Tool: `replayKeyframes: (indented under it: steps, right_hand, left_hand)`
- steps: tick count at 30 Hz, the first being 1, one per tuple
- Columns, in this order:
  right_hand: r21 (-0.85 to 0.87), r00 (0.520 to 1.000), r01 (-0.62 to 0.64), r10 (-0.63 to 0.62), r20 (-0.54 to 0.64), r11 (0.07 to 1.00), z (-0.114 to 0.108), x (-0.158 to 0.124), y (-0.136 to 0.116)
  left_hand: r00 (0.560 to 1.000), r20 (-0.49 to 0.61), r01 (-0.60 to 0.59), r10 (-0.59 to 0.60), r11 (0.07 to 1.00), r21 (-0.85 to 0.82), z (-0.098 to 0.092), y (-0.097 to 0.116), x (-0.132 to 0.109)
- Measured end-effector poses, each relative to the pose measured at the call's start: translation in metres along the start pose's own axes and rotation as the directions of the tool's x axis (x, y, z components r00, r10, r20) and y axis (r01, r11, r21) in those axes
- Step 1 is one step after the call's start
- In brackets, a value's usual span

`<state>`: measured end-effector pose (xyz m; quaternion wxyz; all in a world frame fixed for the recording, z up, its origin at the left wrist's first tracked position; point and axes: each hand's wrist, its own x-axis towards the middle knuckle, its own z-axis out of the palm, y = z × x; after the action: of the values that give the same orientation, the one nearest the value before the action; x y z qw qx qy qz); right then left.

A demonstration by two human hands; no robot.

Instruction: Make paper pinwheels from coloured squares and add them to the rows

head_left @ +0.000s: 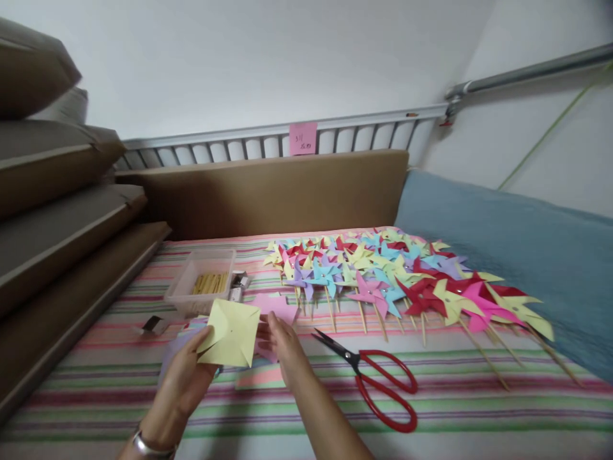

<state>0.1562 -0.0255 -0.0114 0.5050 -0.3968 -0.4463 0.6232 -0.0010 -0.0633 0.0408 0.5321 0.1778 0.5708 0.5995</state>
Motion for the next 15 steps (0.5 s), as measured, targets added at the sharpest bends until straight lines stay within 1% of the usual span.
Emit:
replayKeyframes:
  steps: [2, 3, 4, 6, 8, 9, 12, 15]
  right_hand:
    - [0.240, 0.992, -0.125, 0.118, 0.045, 0.963, -0.003, 0.002, -0.003]
    - [0.319, 0.990, -0.144, 0.137, 0.047, 0.937, -0.004, 0.004, -0.004]
    - [0.356, 0.991, -0.132, 0.132, 0.024, 0.925, -0.006, 0.006, -0.005]
    - [0.377, 0.992, -0.087, 0.113, -0.050, 0.922, -0.008, 0.012, -0.005]
    - [0.366, 0.987, -0.062, 0.110, -0.113, 0.928, -0.010, 0.018, -0.002]
    - [0.356, 0.983, -0.058, 0.115, -0.141, 0.933, -0.010, 0.020, 0.000]
    - [0.335, 0.969, -0.027, 0.107, -0.223, 0.942, -0.010, 0.026, 0.008]
    - [0.331, 0.951, 0.017, 0.087, -0.296, 0.944, -0.008, 0.028, 0.013]
  left_hand:
    - [0.992, 0.080, 0.101, -0.095, 0.991, -0.083, 0.016, -0.009, 0.009]
    - [0.983, 0.122, 0.153, -0.140, 0.982, -0.106, 0.021, -0.013, 0.014]
    - [0.971, 0.168, 0.193, -0.173, 0.974, -0.114, 0.025, -0.017, 0.019]
    - [0.940, 0.272, 0.247, -0.205, 0.960, -0.128, 0.029, -0.023, 0.028]
    - [0.908, 0.376, 0.266, -0.187, 0.948, -0.172, 0.028, -0.028, 0.036]
    - [0.897, 0.409, 0.269, -0.167, 0.941, -0.206, 0.028, -0.031, 0.039]
    - [0.880, 0.453, 0.296, -0.144, 0.912, -0.285, 0.027, -0.037, 0.042]
    - [0.880, 0.453, 0.314, -0.141, 0.888, -0.334, 0.032, -0.042, 0.039]
